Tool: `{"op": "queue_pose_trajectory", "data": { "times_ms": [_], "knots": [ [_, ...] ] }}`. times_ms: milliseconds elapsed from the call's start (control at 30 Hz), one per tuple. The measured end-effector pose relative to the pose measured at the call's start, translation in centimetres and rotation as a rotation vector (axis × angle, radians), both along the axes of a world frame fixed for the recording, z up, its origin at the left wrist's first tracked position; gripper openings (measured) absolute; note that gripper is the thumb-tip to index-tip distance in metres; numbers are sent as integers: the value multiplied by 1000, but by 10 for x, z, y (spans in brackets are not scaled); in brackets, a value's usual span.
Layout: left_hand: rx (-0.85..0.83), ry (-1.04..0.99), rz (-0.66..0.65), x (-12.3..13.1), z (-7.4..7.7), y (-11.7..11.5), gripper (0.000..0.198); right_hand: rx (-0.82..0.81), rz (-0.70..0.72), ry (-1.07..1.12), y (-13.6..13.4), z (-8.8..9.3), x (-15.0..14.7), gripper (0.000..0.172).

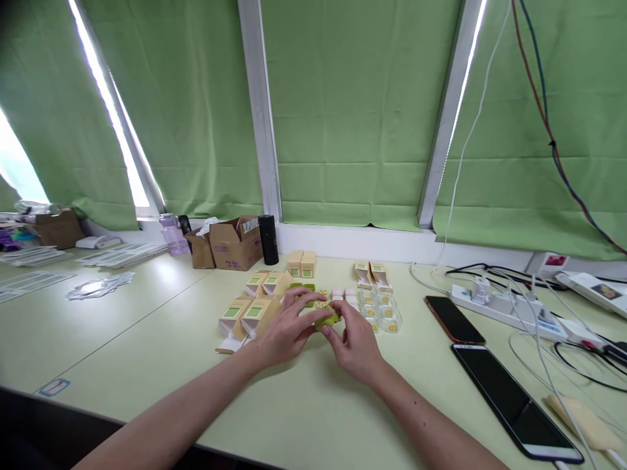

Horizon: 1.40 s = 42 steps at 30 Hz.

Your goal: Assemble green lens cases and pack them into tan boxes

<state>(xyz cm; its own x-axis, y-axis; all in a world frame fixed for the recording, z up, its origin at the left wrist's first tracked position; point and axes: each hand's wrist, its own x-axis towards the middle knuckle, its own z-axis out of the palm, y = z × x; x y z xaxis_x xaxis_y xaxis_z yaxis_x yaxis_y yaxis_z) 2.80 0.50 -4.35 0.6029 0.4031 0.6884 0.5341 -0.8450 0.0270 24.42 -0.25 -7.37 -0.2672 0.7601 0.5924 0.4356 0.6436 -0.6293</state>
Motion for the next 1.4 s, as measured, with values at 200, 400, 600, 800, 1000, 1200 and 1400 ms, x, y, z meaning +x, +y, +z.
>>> {"op": "queue_pose_trajectory", "data": {
  "times_ms": [200,400,600,800,1000,1200,1400],
  "knots": [
    [-49,-63,-52,3,3,-1,45,38,-22,-2,-3,2,-1,35],
    [-334,-451,-19,3,3,9,46,158,-117,-88,1,5,2,18],
    [-713,-789,6,-3,1,26,48,361,-178,-450,11,0,1,25],
    [-866,-864,-100,-5,0,31,52,297,-197,-826,20,4,-8,39],
    [-908,-872,-151,-4,-2,28,55,248,-159,-970,32,15,-23,28],
    [-859,-857,-141,-3,-3,28,53,214,-161,-992,39,15,-31,26],
    [-807,-890,-94,-5,-4,30,53,316,-174,-916,30,20,-25,27]
  ]
}}
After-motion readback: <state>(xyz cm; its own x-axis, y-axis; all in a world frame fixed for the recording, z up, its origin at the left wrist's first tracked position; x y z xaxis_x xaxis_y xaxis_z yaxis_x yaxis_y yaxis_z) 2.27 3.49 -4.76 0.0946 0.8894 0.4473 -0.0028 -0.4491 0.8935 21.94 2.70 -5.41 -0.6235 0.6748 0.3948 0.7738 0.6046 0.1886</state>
